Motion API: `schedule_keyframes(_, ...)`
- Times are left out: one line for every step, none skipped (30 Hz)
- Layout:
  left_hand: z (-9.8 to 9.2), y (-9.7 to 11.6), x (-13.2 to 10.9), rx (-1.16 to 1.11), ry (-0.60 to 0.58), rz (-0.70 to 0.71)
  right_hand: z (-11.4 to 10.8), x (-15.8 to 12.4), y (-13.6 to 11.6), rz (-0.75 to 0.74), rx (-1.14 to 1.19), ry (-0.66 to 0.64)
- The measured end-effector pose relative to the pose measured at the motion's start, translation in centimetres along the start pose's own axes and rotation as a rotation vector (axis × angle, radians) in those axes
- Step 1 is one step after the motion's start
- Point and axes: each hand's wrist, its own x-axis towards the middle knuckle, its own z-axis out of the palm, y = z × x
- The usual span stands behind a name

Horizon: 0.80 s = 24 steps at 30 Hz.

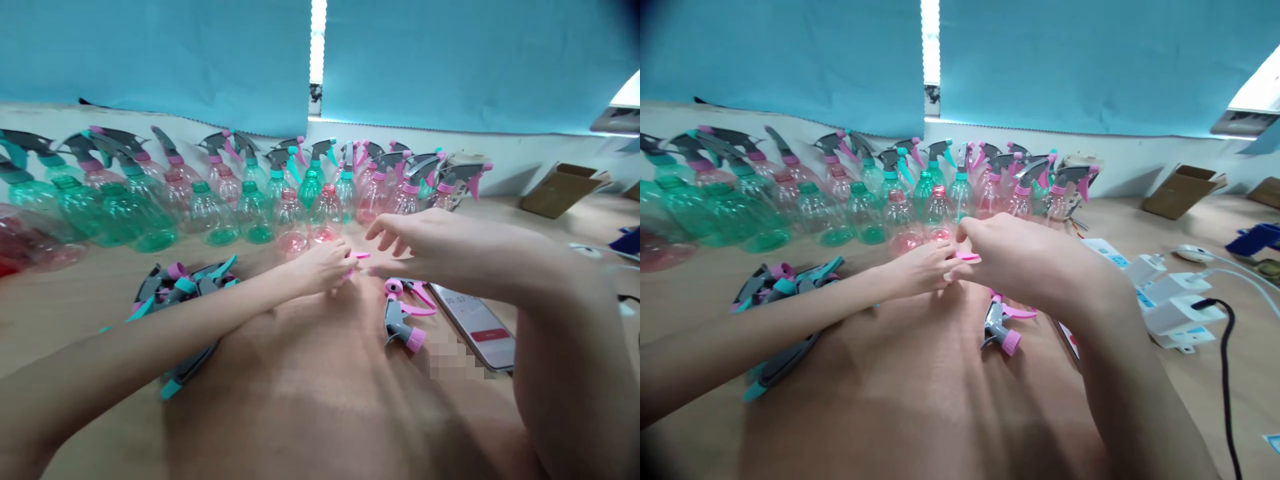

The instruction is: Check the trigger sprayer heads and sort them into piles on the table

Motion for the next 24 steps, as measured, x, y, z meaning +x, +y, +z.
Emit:
schedule_keyframes(-0.5,0.4,-1.2,-0.027,-0.001,-0.016,0.1,0.1,-0.3,-0.005,0.002,-0.027)
schedule_keyframes(-1.1,0.9,-2.4,-0.054,0.004,-0.038,0.1,0.1,-0.6,-0.014,0.004,-0.052)
schedule_keyframes(-1.7,1.5,-3.7,-0.081,0.017,-0.069,0.1,0.1,-1.0,-0.026,0.004,-0.068)
schedule_keyframes(-2.2,2.1,-5.0,-0.107,0.037,-0.104,0.1,0.0,-1.6,-0.041,0.0,-0.064)
schedule_keyframes(-2.7,2.7,-6.3,-0.133,0.057,-0.137,0.0,-0.1,-2.2,-0.057,-0.01,-0.036)
schedule_keyframes(-3.2,3.3,-7.6,-0.184,0.064,-0.172,0.0,-0.3,-2.9,-0.079,-0.023,0.013)
schedule_keyframes(-3.5,3.8,-8.9,-0.33,0.075,-0.245,-0.1,-0.5,-3.7,-0.104,-0.038,0.087)
schedule_keyframes(-3.8,4.3,-10.0,-0.451,0.102,-0.3,-0.1,-0.8,-4.4,-0.144,-0.047,0.16)
schedule_keyframes(-4.0,4.8,-11.1,-0.562,0.121,-0.34,-0.1,-1.1,-5.1,-0.192,-0.045,0.222)
schedule_keyframes(-4.0,5.2,-12.1,-0.685,0.122,-0.374,-0.1,-1.3,-5.6,-0.236,-0.034,0.264)
schedule_keyframes(-4.0,5.6,-12.9,-0.805,0.136,-0.406,0.0,-1.5,-6.1,-0.273,-0.015,0.288)
schedule_keyframes(-3.9,5.9,-13.6,-0.918,0.151,-0.444,0.0,-1.6,-6.4,-0.295,0.007,0.302)
schedule_keyframes(-3.7,6.2,-14.2,-1.015,0.187,-0.483,0.1,-1.7,-6.6,-0.299,0.027,0.31)
schedule_keyframes(-3.5,6.4,-14.7,-1.091,0.239,-0.523,0.1,-1.8,-6.7,-0.289,0.04,0.317)
schedule_keyframes(-3.2,6.5,-15.1,-1.142,0.291,-0.561,0.2,-1.8,-6.7,-0.274,0.048,0.322)
schedule_keyframes(-2.8,6.6,-15.4,-1.171,0.336,-0.591,0.3,-1.7,-6.6,-0.257,0.053,0.324)
schedule_keyframes(-2.4,6.6,-15.7,-1.181,0.362,-0.614,0.4,-1.6,-6.5,-0.241,0.058,0.318)
schedule_keyframes(-2.1,6.5,-15.9,-1.172,0.369,-0.634,0.5,-1.4,-6.3,-0.229,0.064,0.303)
schedule_keyframes(-1.7,6.5,-16.1,-1.15,0.357,-0.652,0.6,-1.2,-6.1,-0.221,0.071,0.281)
schedule_keyframes(-1.3,6.4,-16.2,-1.115,0.331,-0.666,0.7,-1.0,-5.9,-0.215,0.077,0.257)
schedule_keyframes(-1.0,6.4,-16.3,-1.069,0.304,-0.678,0.7,-0.7,-5.7,-0.208,0.079,0.233)
schedule_keyframes(-0.7,6.4,-16.4,-1.017,0.275,-0.684,0.9,-0.4,-5.6,-0.201,0.075,0.214)
schedule_keyframes(-0.5,6.4,-16.5,-0.964,0.245,-0.686,1.0,-0.2,-5.5,-0.194,0.071,0.201)
schedule_keyframes(-0.4,6.5,-16.6,-0.915,0.218,-0.68,1.1,0.1,-5.4,-0.187,0.069,0.193)
